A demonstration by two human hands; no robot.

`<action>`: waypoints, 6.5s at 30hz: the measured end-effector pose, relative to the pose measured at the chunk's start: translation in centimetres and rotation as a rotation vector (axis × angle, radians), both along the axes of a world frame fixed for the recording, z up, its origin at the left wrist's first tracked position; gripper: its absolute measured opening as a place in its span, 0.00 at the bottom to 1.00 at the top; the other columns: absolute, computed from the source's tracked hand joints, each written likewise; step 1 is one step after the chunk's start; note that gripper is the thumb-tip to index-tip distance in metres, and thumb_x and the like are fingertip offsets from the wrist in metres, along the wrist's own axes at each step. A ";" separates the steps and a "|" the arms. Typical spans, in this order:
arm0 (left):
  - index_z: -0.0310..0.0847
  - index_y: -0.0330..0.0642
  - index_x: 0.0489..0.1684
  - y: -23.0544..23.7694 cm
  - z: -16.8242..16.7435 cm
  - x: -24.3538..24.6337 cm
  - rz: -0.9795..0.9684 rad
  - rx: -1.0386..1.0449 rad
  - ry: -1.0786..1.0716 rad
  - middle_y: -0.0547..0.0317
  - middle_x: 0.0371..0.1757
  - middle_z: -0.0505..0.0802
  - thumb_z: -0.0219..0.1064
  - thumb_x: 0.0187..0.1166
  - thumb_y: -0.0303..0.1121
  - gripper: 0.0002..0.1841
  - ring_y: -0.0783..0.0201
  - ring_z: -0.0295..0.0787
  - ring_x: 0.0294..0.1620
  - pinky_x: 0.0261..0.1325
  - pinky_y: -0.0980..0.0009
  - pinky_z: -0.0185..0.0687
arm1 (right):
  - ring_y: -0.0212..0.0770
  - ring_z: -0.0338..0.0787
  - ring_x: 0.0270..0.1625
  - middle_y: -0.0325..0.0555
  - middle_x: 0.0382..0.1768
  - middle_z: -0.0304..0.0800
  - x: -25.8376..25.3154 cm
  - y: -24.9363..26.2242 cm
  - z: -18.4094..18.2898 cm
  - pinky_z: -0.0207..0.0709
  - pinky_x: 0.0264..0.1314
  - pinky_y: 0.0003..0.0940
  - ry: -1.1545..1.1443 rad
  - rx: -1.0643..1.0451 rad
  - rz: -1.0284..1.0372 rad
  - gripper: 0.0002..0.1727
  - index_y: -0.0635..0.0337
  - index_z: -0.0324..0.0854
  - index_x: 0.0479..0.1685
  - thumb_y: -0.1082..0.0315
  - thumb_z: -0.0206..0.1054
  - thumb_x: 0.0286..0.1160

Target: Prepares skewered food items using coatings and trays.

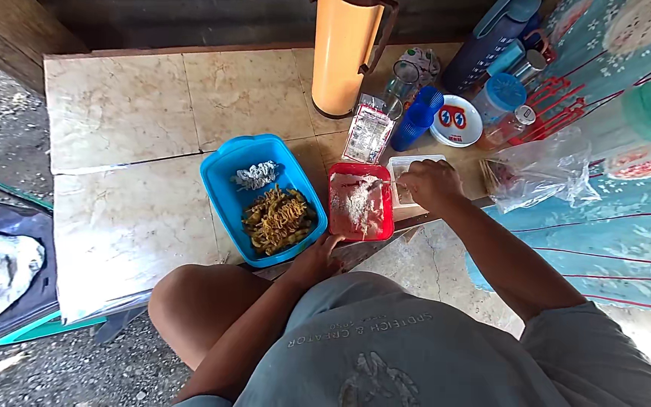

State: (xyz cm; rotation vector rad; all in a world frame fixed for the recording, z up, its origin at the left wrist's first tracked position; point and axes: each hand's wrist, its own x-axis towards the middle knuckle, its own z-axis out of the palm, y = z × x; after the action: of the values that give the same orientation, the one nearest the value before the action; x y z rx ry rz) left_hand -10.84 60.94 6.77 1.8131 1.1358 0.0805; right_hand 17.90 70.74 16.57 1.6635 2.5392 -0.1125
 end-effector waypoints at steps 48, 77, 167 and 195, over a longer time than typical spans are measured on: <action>0.63 0.45 0.88 0.3 -0.3 0.4 -0.015 -0.014 0.026 0.39 0.82 0.74 0.66 0.85 0.44 0.33 0.45 0.86 0.67 0.71 0.51 0.80 | 0.57 0.92 0.58 0.55 0.50 0.95 1.5 1.7 0.2 0.77 0.66 0.68 -0.077 -0.702 -0.100 0.14 0.54 0.93 0.55 0.59 0.63 0.88; 0.63 0.44 0.88 0.4 0.0 0.4 -0.008 -0.025 0.008 0.38 0.81 0.76 0.67 0.85 0.42 0.33 0.45 0.86 0.66 0.71 0.51 0.80 | 0.66 0.89 0.59 0.63 0.50 0.92 -4.9 -1.1 -0.1 0.69 0.73 0.68 -0.473 -0.335 0.215 0.10 0.68 0.91 0.41 0.77 0.62 0.80; 0.80 0.29 0.65 -1.0 3.3 -14.7 1.004 0.745 0.036 0.32 0.79 0.73 0.61 0.84 0.32 0.18 0.64 0.86 0.48 0.43 0.75 0.82 | 0.64 0.85 0.65 0.59 0.56 0.90 -6.2 5.5 -5.9 0.54 0.81 0.73 -0.028 -0.101 0.036 0.14 0.56 0.91 0.57 0.73 0.66 0.78; 0.80 0.28 0.65 -1.1 3.7 -14.4 0.944 0.680 0.057 0.31 0.81 0.70 0.60 0.85 0.33 0.19 0.61 0.86 0.51 0.45 0.72 0.82 | 0.60 0.92 0.51 0.55 0.42 0.94 0.3 -3.2 -5.6 0.68 0.68 0.70 0.135 0.041 0.073 0.10 0.62 0.91 0.40 0.69 0.63 0.81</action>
State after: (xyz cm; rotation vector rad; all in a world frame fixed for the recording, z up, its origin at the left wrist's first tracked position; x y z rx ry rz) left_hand -25.24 59.88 10.51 1.6459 2.0932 1.0743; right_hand 18.15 67.54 10.93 1.6274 2.7153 -0.1739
